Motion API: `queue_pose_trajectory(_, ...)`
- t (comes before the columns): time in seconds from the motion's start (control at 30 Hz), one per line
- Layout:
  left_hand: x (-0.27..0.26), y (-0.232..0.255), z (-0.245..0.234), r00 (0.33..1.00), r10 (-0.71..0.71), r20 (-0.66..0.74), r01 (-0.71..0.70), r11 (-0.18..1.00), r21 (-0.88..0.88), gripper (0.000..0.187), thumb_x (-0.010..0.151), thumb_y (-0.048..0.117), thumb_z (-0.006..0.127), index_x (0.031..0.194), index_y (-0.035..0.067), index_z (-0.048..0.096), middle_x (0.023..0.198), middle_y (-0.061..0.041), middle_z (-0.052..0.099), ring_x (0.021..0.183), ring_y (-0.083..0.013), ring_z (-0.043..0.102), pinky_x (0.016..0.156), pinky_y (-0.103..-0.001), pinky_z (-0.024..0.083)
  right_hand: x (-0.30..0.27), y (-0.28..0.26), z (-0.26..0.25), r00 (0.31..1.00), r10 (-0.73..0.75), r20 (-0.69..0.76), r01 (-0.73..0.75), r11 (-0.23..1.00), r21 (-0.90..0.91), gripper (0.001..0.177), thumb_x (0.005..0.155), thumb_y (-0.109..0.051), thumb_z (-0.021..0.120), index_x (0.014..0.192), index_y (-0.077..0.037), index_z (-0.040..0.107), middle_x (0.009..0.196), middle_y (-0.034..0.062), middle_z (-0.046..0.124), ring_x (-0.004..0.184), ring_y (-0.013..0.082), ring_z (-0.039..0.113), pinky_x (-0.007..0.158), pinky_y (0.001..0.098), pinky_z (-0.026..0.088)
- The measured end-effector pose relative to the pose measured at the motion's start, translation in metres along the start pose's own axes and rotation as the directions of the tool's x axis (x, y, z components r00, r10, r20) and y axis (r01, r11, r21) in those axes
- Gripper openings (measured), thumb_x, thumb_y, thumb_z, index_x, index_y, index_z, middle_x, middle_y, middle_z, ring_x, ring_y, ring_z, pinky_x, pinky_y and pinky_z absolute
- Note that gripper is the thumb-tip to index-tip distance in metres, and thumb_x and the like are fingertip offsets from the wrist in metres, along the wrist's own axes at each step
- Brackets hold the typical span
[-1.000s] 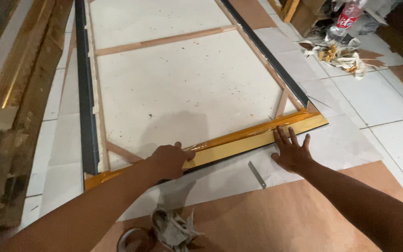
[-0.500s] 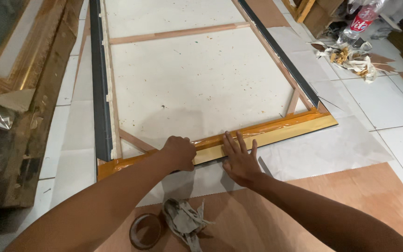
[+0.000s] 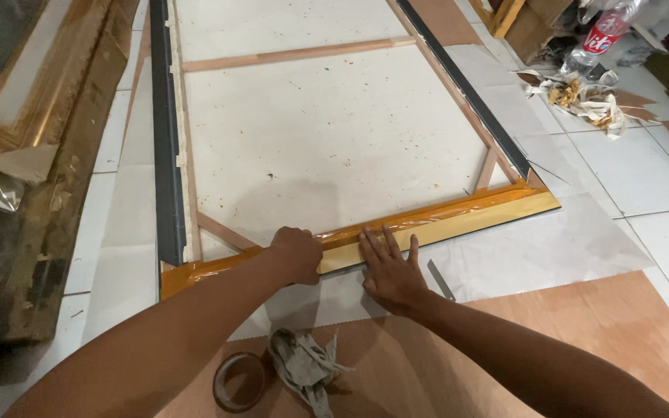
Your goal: The person applies yellow tape along the edges of a large rectangular frame lying on the floor. They smooth the tape with a cloth, cut it with a knife, and continue taping the remaining sides. The person then lifts the frame and places it against a wall.
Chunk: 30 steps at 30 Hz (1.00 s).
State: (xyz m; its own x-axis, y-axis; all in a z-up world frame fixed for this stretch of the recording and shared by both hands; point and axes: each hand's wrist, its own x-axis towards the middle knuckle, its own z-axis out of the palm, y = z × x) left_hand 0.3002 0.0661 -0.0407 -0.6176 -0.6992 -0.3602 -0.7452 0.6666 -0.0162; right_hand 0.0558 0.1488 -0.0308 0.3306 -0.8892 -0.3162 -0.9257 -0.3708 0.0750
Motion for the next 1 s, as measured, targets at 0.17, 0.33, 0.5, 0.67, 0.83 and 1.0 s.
queue_pose_trajectory(0.17, 0.005, 0.001, 0.008, 1.0, -0.018, -0.017, 0.018, 1.0, -0.001, 0.055, 0.081, 0.046, 0.081, 0.119, 0.006, 0.083, 0.099, -0.015, 0.08, 0.089, -0.0342, 0.082, 0.067, -0.046, 0.063, 0.003, 0.016, 0.029, 0.988, -0.089, -0.13, 0.067, 0.984, -0.167, 0.091, 0.101, -0.042, 0.049, 0.183, -0.022, 0.016, 0.192, 0.0038, 0.009, 0.174, 0.0393, 0.008, 0.126, 0.0851, 0.018)
queue_pose_trajectory(0.33, 0.01, 0.0, 0.018, 0.999, -0.016, -0.032, 0.016, 1.0, 0.015, 0.057, 0.082, 0.043, 0.08, 0.122, 0.003, 0.082, 0.1, -0.015, 0.081, 0.092, -0.0341, 0.082, 0.068, -0.045, 0.063, -0.009, 0.103, 0.066, 0.979, 0.047, -0.199, -0.09, 0.972, -0.215, 0.096, 0.097, -0.041, 0.051, 0.185, -0.028, 0.013, 0.192, -0.0005, 0.013, 0.175, 0.0366, 0.014, 0.128, 0.0834, 0.025)
queue_pose_trajectory(0.5, 0.005, 0.002, 0.002, 0.998, -0.014, 0.055, 0.012, 0.999, 0.035, 0.06, 0.084, 0.048, 0.076, 0.126, 0.006, 0.082, 0.107, -0.015, 0.08, 0.1, -0.0349, 0.081, 0.076, -0.048, 0.064, 0.007, 0.107, 0.09, 0.941, 0.316, -0.116, -0.324, 0.945, -0.048, 0.092, 0.103, -0.045, 0.04, 0.185, -0.021, 0.007, 0.195, 0.0054, 0.004, 0.176, 0.0461, 0.002, 0.125, 0.0905, 0.01)
queue_pose_trajectory(0.67, -0.015, 0.011, -0.02, 0.998, -0.045, 0.04, 0.044, 0.999, 0.026, 0.058, 0.084, 0.048, 0.076, 0.125, 0.007, 0.082, 0.109, -0.015, 0.08, 0.102, -0.0353, 0.081, 0.078, -0.048, 0.063, 0.026, -0.036, 0.05, 0.966, -0.139, -0.218, 0.107, 0.983, -0.151, 0.091, 0.101, -0.049, 0.049, 0.18, -0.015, 0.022, 0.189, 0.0107, 0.017, 0.175, 0.0441, 0.007, 0.125, 0.0885, 0.017)
queue_pose_trajectory(0.83, -0.11, -0.007, -0.082, 0.993, 0.017, 0.119, 0.007, 0.979, -0.204, 0.058, 0.111, 0.035, 0.058, 0.165, 0.016, 0.051, 0.136, -0.025, 0.067, 0.119, -0.0516, 0.076, 0.099, -0.062, 0.062, 0.029, -0.067, 0.024, 0.978, -0.197, -0.062, 0.195, 0.98, -0.039, 0.089, 0.105, -0.045, 0.035, 0.184, -0.017, 0.003, 0.193, 0.0065, 0.001, 0.177, 0.037, -0.01, 0.13, 0.0854, 0.007)
queue_pose_trajectory(1.0, -0.189, -0.061, -0.062, 0.962, -0.017, 0.273, 0.09, 0.962, -0.256, 0.04, 0.109, 0.019, 0.062, 0.146, 0.013, 0.047, 0.15, -0.028, 0.057, 0.126, -0.0554, 0.071, 0.107, -0.063, 0.058, 0.032, -0.057, 0.039, 0.93, -0.274, -0.244, 0.236, 0.956, -0.175, 0.093, 0.103, -0.043, 0.046, 0.184, -0.016, 0.011, 0.192, 0.0081, 0.01, 0.176, 0.0384, 0.002, 0.126, 0.0847, 0.017)
